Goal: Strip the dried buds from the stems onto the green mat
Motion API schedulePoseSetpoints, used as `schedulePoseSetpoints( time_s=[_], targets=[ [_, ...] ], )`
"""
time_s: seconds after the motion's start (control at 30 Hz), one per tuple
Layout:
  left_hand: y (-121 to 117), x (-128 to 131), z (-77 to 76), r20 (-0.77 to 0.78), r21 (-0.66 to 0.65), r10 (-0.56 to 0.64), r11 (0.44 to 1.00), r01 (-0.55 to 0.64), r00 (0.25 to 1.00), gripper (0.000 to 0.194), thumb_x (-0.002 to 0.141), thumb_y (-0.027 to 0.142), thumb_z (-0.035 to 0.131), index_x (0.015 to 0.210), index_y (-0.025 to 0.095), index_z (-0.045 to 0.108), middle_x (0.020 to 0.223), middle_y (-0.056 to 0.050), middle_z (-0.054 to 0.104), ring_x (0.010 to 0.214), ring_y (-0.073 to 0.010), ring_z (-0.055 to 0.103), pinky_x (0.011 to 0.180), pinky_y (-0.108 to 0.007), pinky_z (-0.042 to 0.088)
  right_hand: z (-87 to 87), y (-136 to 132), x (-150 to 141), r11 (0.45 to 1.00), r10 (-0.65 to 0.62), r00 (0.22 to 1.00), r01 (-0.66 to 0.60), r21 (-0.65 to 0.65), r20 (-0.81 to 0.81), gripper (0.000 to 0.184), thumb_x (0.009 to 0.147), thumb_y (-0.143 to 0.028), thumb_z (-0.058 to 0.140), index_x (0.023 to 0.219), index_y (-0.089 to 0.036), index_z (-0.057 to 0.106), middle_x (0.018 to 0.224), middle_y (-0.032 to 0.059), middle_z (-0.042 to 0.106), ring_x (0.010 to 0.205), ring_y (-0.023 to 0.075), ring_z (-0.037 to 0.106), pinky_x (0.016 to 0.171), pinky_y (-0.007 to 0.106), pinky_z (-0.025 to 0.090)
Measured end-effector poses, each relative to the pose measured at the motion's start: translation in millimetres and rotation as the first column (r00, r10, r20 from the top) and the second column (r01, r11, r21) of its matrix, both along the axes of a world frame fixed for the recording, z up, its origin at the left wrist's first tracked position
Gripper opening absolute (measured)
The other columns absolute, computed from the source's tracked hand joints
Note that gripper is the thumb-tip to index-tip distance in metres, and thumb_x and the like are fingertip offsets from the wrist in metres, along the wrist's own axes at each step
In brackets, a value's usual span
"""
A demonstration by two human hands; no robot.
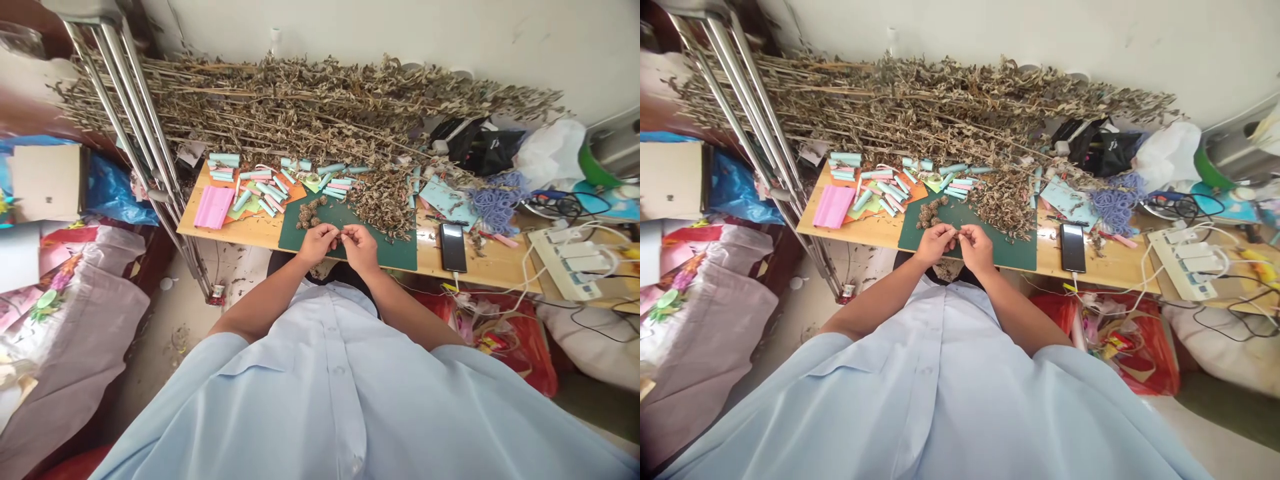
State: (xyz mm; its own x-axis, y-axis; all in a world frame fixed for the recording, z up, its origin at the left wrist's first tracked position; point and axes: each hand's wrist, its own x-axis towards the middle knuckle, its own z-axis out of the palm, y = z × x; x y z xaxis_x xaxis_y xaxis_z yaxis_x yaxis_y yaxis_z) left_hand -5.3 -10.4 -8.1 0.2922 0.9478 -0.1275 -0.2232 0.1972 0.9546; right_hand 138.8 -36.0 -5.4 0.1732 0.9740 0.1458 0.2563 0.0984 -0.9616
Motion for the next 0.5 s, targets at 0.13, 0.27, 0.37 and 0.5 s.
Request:
schedulePoseSetpoints(
  time_s=[0.13, 0.27, 0.37, 0.5],
  targets=[
    [-1, 0, 1.7, 0.026, -0.01, 0.006, 1.0, -0.006, 1.0, 0.035, 0.087, 0.049, 0.065, 0.081, 0.015, 0.059, 0.054, 0.002, 0.054, 0.045, -0.0053, 0.043, 0.045, -0.018, 0.031, 2.2, 0, 4, 0.999, -0.021, 0.997, 0.019, 0.036, 0.072, 0.023, 0.088, -0.033, 0.059, 0.107, -0.022, 0.064, 0.098, 0.0066, 0.073, 0.086, 0.0201, 0.069, 0.083, 0.038, 0.058],
    [-2, 2, 1.9, 0.047, -0.039, 0.102, 0.994, -0.101, 0.994, 0.036, 0.085, 0.05, 0.067, 0.081, 0.016, 0.057, 0.066, 0.0, 0.059, 0.047, -0.0047, 0.047, 0.043, -0.018, 0.031, 5.2, 4, 14, 0.993, -0.039, 0.968, 0.01, 0.119, 0.246, 0.021, 0.09, -0.03, 0.058, 0.107, -0.023, 0.066, 0.098, 0.0061, 0.073, 0.084, 0.0202, 0.068, 0.084, 0.037, 0.056],
    [-2, 4, 0.6, 0.093, -0.043, 0.161, 0.987, -0.158, 0.982, 0.036, 0.084, 0.05, 0.068, 0.082, 0.017, 0.055, 0.071, 0.001, 0.058, 0.046, -0.0033, 0.045, 0.042, -0.018, 0.03, 6.2, 10, 23, 0.99, 0.005, 0.92, -0.061, 0.13, 0.392, 0.022, 0.091, -0.027, 0.056, 0.108, -0.024, 0.068, 0.099, 0.0061, 0.073, 0.089, 0.0223, 0.068, 0.087, 0.039, 0.055],
    [-2, 7, 0.0, 0.168, -0.085, 0.233, 0.971, -0.222, 0.958, 0.034, 0.086, 0.051, 0.065, 0.086, 0.019, 0.053, 0.066, 0.006, 0.046, 0.043, -0.0031, 0.04, 0.04, -0.018, 0.028, 10.2, 17, 29, 0.982, 0.053, 0.852, -0.138, 0.127, 0.52, 0.026, 0.089, -0.021, 0.056, 0.112, -0.024, 0.069, 0.1, 0.0067, 0.074, 0.098, 0.0258, 0.066, 0.093, 0.043, 0.052]
  ],
)
